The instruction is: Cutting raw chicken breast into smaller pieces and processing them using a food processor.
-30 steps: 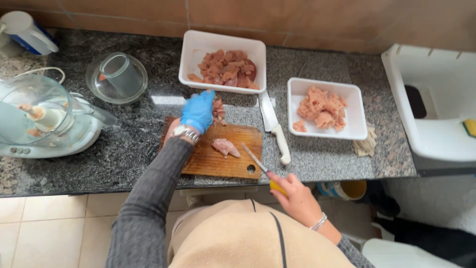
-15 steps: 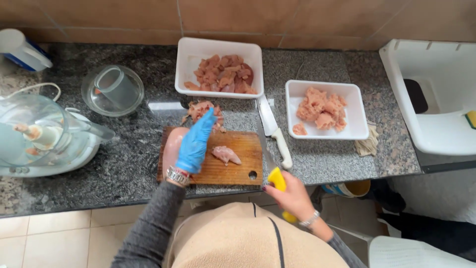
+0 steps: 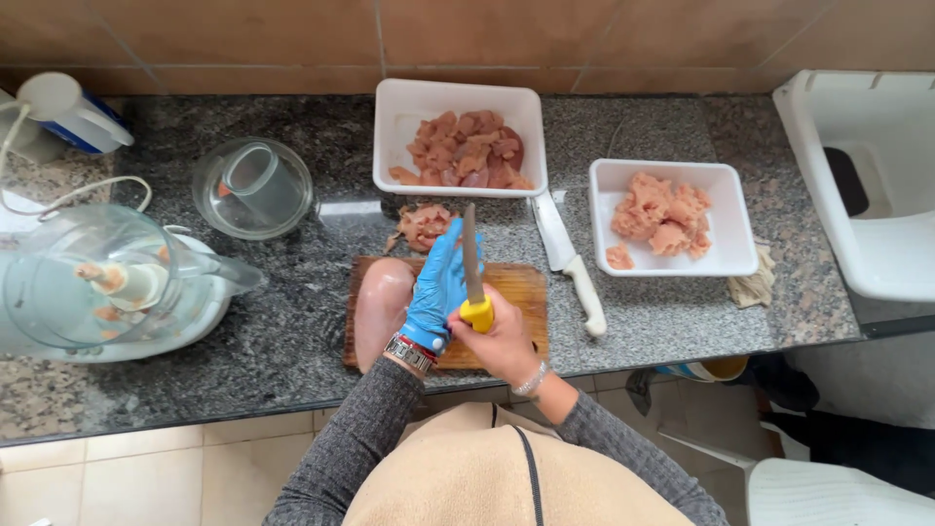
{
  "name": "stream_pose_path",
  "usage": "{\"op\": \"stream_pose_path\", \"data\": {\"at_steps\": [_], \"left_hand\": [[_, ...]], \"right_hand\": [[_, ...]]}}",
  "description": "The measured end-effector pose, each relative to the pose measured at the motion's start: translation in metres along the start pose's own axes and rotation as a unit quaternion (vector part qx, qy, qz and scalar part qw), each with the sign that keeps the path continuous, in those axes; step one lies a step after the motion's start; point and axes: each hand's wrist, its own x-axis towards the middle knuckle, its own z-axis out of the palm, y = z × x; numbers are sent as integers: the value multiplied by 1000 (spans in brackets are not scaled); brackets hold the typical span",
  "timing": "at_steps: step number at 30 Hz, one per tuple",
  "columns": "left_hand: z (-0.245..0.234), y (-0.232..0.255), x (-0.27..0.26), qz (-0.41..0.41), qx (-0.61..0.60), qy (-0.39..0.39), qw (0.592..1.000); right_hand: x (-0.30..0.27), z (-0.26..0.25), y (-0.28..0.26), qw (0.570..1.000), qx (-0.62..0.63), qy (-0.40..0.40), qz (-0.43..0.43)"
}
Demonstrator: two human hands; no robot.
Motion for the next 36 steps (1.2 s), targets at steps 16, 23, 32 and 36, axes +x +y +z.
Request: {"op": "stream_pose_path", "data": {"at_steps": [16,23,32,36], "left_hand": [[24,14,-80,269,691,-12,671],[-11,-35,-82,345,833,-45,430],[51,-20,-100,428,766,3,480],[11,-66,-103,415,826,-4,382]], "right_hand": [[-25,-100,8,973,-87,6,213],[-48,-169,18,898,-421,-89,-90],[-36,-184,-11,856,-470,-183,-111],[-29,-181,-10,833,-497,-207,-125]]}}
